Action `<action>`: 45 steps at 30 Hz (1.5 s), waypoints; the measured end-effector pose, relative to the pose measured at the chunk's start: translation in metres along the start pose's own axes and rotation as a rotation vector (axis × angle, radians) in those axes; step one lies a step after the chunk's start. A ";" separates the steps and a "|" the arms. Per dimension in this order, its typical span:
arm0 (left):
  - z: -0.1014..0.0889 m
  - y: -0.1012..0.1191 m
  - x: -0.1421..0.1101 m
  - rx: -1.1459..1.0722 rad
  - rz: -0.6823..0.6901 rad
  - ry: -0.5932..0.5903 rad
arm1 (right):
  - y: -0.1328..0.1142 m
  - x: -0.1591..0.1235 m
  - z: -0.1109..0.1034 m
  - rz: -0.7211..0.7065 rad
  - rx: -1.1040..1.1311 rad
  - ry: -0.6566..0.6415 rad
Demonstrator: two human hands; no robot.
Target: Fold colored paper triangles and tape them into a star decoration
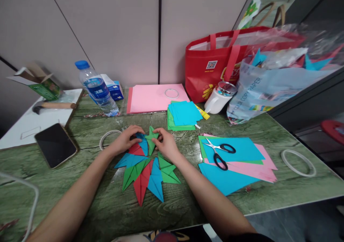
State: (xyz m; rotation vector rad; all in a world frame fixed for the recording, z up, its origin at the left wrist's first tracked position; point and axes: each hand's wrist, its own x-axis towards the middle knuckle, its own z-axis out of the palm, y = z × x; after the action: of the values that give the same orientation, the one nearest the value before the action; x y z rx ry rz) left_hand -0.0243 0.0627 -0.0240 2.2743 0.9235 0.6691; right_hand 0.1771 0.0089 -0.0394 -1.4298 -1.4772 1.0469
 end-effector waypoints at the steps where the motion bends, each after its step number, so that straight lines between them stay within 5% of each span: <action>1: 0.001 -0.001 0.000 -0.006 -0.008 0.041 | 0.000 0.000 0.000 0.005 0.006 0.000; 5: 0.003 -0.002 0.001 -0.013 -0.052 0.185 | -0.002 -0.001 0.000 0.005 -0.005 0.011; 18: 0.009 -0.006 -0.002 0.144 0.130 0.158 | -0.003 -0.002 -0.001 -0.020 -0.050 0.022; 36: 0.012 0.004 0.009 0.073 -0.115 0.159 | 0.001 -0.003 0.000 -0.015 0.008 0.050; 45: 0.018 0.004 0.009 0.135 -0.072 0.180 | 0.004 -0.001 -0.001 -0.003 -0.003 0.041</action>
State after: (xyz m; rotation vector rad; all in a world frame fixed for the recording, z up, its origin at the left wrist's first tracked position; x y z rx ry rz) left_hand -0.0059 0.0609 -0.0317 2.3135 1.1627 0.8117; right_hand 0.1799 0.0077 -0.0432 -1.4425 -1.4516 1.0085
